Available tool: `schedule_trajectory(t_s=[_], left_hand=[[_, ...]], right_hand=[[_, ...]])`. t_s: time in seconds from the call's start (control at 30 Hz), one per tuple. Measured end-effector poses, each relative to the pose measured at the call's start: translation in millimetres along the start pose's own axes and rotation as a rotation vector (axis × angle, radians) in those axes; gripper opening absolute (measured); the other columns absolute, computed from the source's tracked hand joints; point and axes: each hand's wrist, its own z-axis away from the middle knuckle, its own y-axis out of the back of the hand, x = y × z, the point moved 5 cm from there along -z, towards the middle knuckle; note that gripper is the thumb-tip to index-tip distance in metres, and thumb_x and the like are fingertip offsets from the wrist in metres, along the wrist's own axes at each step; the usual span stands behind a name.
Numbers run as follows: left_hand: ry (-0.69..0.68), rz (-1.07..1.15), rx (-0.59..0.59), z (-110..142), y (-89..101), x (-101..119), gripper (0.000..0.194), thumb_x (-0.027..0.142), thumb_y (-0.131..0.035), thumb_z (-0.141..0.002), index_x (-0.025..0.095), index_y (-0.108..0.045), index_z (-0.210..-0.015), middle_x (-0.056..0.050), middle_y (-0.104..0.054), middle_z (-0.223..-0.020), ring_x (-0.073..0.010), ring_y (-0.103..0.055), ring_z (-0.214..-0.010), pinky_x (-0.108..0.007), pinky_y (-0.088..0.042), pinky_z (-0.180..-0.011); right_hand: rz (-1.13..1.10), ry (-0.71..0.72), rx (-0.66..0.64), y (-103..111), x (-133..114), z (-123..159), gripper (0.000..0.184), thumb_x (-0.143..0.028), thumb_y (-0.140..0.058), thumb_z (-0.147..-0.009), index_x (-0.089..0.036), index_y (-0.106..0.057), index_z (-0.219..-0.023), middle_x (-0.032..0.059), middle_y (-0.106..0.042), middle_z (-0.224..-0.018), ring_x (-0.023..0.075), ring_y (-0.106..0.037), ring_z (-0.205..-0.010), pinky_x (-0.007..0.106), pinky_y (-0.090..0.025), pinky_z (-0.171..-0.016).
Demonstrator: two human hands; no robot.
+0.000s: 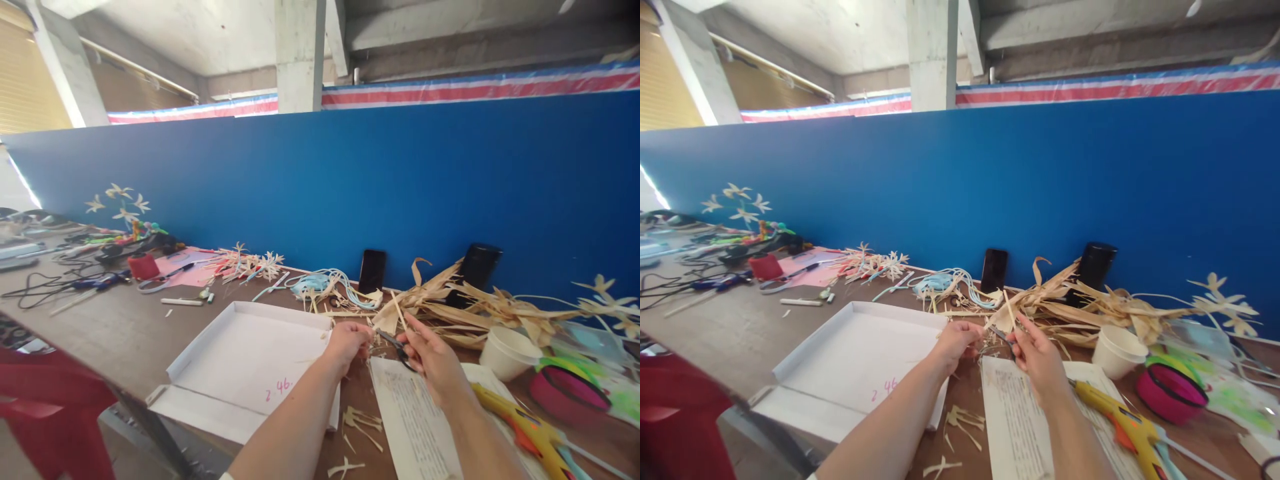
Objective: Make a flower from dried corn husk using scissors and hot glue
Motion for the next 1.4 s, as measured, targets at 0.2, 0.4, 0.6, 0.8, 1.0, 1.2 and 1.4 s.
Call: schedule_trajectory(t_s=[0.2,0.4,0.6,0.8,1.0,1.2,1.4], left_hand=[[-0.043,0.010,-0.026,-1.4,-1.3,-1.8,0.022,0.028,-0.066,-0.059,0.011,-0.061,-0.071,0.001,-0.053,-0.060,-0.0061,-0.046,-0.050,-0.019,-0.041,-0.049],[-0.075,-0.071,0.008,-3.2,-2.5,-1.9,0.015,0.025,-0.063,-0.063,0.011,-0.058,-0.067,0.001,-0.051,-0.054,-0.0056,-0.043,-0.046,-0.018,-0.038,-0.045],[-0.089,-0.119,-0.012,-2.0,-5.6,-0.9,0.009,0.020,-0.061,-0.063,0.012,-0.059,-0.067,0.001,-0.053,-0.058,-0.0060,-0.044,-0.048,-0.018,-0.040,-0.047],[-0.130,-0.368,-0.075,1.1,-4.5,-1.5,0.014,0.026,-0.059,-0.066,0.013,-0.065,-0.070,0.001,-0.054,-0.056,-0.0077,-0.043,-0.047,-0.020,-0.037,-0.049],[-0.457,-0.873,-0.226,9.2,-19.3,-4.3,0.016,0.032,-0.058,-0.070,0.022,-0.070,-0.070,-0.002,-0.065,-0.070,-0.0144,-0.054,-0.063,-0.022,-0.037,-0.060],[-0.541,-0.986,-0.204,10.3,-18.7,-3.0,0.022,0.042,-0.060,-0.070,0.024,-0.071,-0.073,-0.003,-0.065,-0.072,-0.0158,-0.054,-0.064,-0.023,-0.037,-0.061],[-0.615,-1.050,-0.260,17.4,-21.1,4.4,0.019,0.030,-0.055,-0.074,0.025,-0.071,-0.082,-0.004,-0.065,-0.079,-0.0160,-0.055,-0.069,-0.023,-0.038,-0.064]], right_hand=[[-0.008,-0.161,-0.305,-32.0,12.8,12.9,0.059,-0.039,-0.064,-0.069,-0.023,-0.049,-0.124,-0.0015,-0.055,-0.069,0.0070,-0.037,-0.048,0.016,-0.020,-0.037],[0.347,0.062,-0.196,-23.5,16.4,-1.8,0.045,-0.040,-0.056,-0.074,-0.020,-0.061,-0.114,-0.0013,-0.056,-0.063,0.0084,-0.038,-0.046,0.022,-0.030,-0.043],[0.550,0.170,-0.013,-9.9,6.2,-5.8,0.039,-0.036,-0.052,-0.074,-0.022,-0.066,-0.108,0.0011,-0.063,-0.065,0.0120,-0.047,-0.048,0.025,-0.039,-0.048],[0.224,0.213,0.372,28.2,0.2,-9.6,0.052,-0.043,-0.058,-0.070,-0.018,-0.059,-0.116,0.0047,-0.063,-0.074,0.0096,-0.046,-0.050,0.021,-0.035,-0.042],[-0.119,0.210,0.406,32.9,-5.8,-7.5,0.060,-0.042,-0.070,-0.059,-0.018,-0.061,-0.113,0.0042,-0.061,-0.074,0.0070,-0.044,-0.050,0.018,-0.030,-0.039],[-0.052,0.168,0.323,15.7,-14.2,0.7,0.054,-0.042,-0.068,-0.061,-0.020,-0.063,-0.110,0.0022,-0.061,-0.070,0.0067,-0.043,-0.050,0.017,-0.031,-0.040],[-0.059,0.157,0.308,15.7,-16.0,2.5,0.058,-0.043,-0.069,-0.060,-0.018,-0.062,-0.111,0.0025,-0.060,-0.070,0.0073,-0.044,-0.050,0.018,-0.031,-0.040]])
